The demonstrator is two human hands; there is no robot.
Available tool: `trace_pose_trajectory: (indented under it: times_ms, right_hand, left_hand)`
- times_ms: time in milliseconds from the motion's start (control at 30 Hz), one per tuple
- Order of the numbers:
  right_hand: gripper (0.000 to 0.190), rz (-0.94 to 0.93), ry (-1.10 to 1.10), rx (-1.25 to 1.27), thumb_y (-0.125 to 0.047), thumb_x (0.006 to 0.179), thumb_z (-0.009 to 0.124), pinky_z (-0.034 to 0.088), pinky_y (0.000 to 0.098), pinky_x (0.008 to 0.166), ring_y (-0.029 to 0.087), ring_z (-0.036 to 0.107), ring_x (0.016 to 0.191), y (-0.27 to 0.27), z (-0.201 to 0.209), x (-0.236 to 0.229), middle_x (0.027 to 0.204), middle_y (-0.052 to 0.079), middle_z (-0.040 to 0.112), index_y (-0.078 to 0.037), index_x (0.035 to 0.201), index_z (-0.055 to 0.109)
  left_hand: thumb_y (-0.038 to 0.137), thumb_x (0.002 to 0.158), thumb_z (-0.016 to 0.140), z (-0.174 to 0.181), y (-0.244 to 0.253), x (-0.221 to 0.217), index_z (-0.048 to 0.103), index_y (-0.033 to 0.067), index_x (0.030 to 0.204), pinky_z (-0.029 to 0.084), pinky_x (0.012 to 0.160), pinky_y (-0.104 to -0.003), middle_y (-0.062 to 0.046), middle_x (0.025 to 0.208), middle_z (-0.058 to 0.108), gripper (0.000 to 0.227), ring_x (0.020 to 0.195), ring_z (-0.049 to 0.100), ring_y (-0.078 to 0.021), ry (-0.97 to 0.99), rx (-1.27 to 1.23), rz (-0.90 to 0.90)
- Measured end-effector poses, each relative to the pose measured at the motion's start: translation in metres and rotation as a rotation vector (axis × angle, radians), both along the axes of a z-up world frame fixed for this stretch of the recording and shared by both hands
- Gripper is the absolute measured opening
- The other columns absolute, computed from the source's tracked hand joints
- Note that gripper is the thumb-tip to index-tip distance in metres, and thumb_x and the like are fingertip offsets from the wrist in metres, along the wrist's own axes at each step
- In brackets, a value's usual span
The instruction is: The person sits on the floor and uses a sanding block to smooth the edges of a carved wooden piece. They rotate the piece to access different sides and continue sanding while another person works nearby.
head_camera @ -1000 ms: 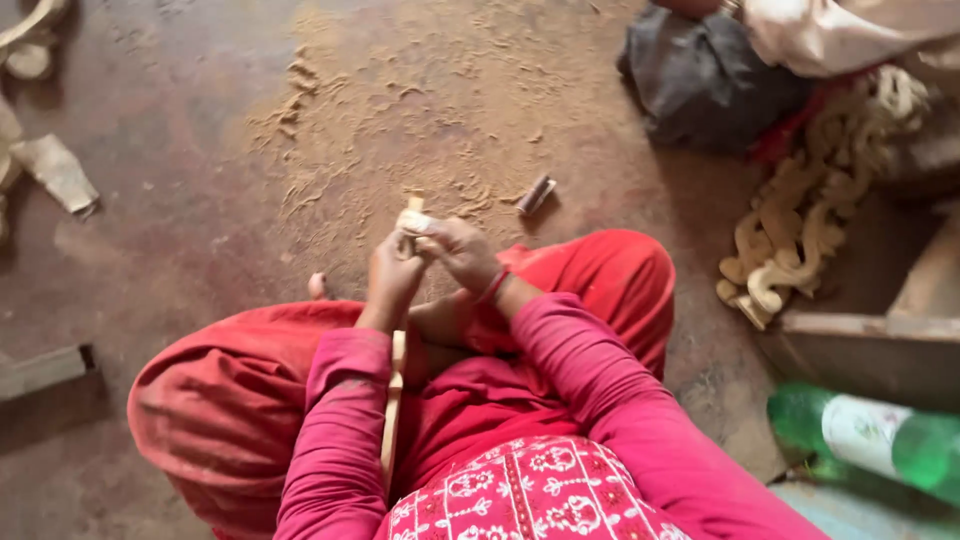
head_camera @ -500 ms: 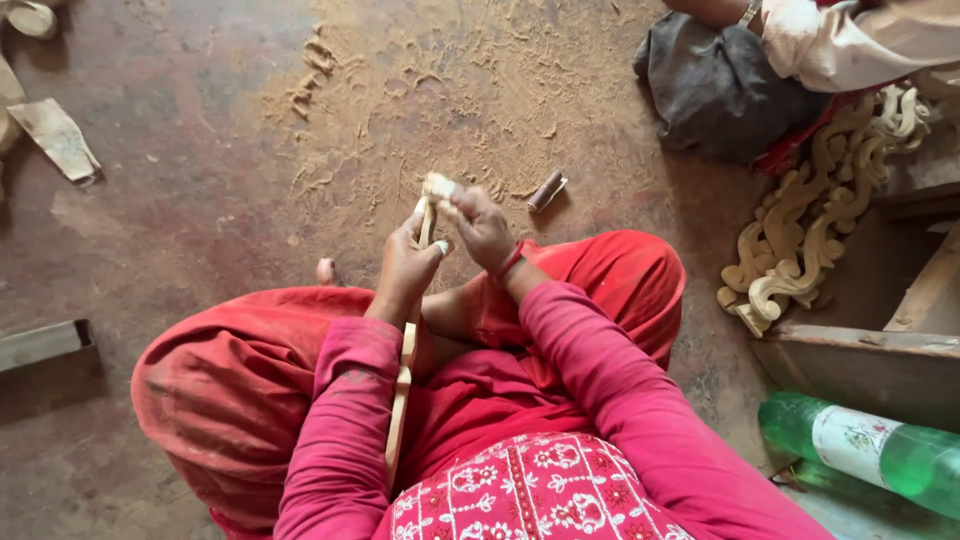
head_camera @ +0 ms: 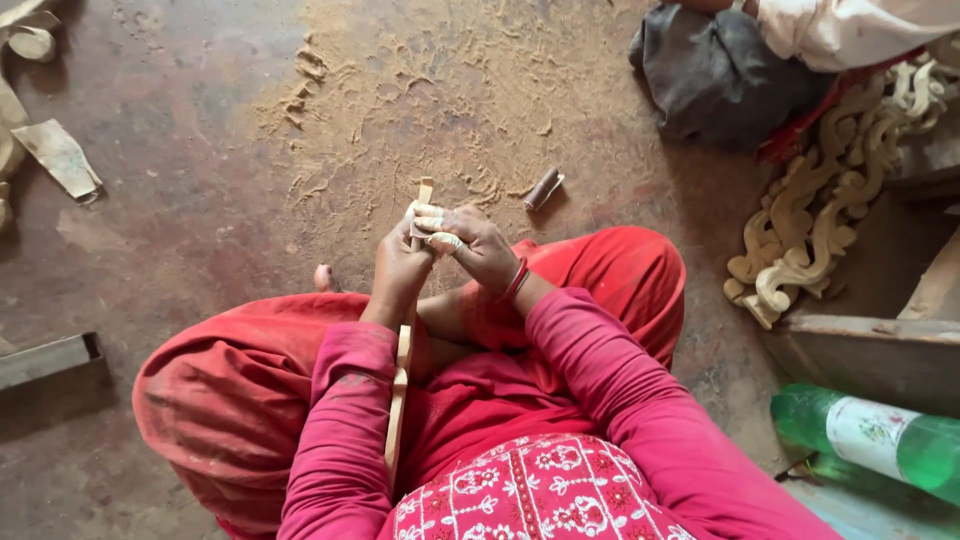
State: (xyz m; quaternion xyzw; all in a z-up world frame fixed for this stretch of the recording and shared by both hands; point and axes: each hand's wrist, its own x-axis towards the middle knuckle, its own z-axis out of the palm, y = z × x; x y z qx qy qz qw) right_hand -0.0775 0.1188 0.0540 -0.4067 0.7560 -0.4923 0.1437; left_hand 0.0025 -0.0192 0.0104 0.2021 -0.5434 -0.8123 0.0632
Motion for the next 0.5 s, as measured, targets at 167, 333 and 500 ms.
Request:
trace_pose_trajectory:
  times_ms: [167,333,500]
  right_hand:
    - [0.040,-0.005,0.042,-0.183,-0.007,0.091,0.071,0.046,0.0354,0.106,0.026,0.056,0.125,-0.004,0.017,0.000,0.134,0.017,0.060,-0.009,0.131,0.065]
    - [0.031,-0.480,-0.512,0.077,-0.012,0.088,0.081,0.055,0.0310,0.077,0.015,0.062,0.090,-0.006,-0.006,-0.025,0.097,0.003,0.062,-0.004,0.115,0.069]
    - [0.022,-0.532,-0.566,-0.049,-0.021,0.091,0.076,0.056,0.0316,0.069,0.013,0.066,0.078,-0.008,-0.038,-0.047,0.088,0.002,0.069,-0.004,0.103,0.066]
  left_hand:
    - [-0.004,0.090,0.066,0.002,0.000,-0.005,0.068,-0.0036,0.126,0.055,0.076,-0.023,-0.003,0.101,0.073,0.036,0.088,0.066,-0.0071,0.038,-0.051,-0.021]
    - [-0.001,0.081,0.071,0.016,0.002,-0.001,0.055,0.0003,0.143,0.051,0.070,-0.023,-0.002,0.099,0.071,0.064,0.079,0.059,-0.0054,-0.051,-0.172,-0.058]
    - [0.003,0.079,0.071,0.025,0.010,-0.004,0.054,0.0030,0.144,0.050,0.064,-0.026,-0.003,0.093,0.072,0.066,0.070,0.058,-0.0078,-0.170,-0.240,-0.089]
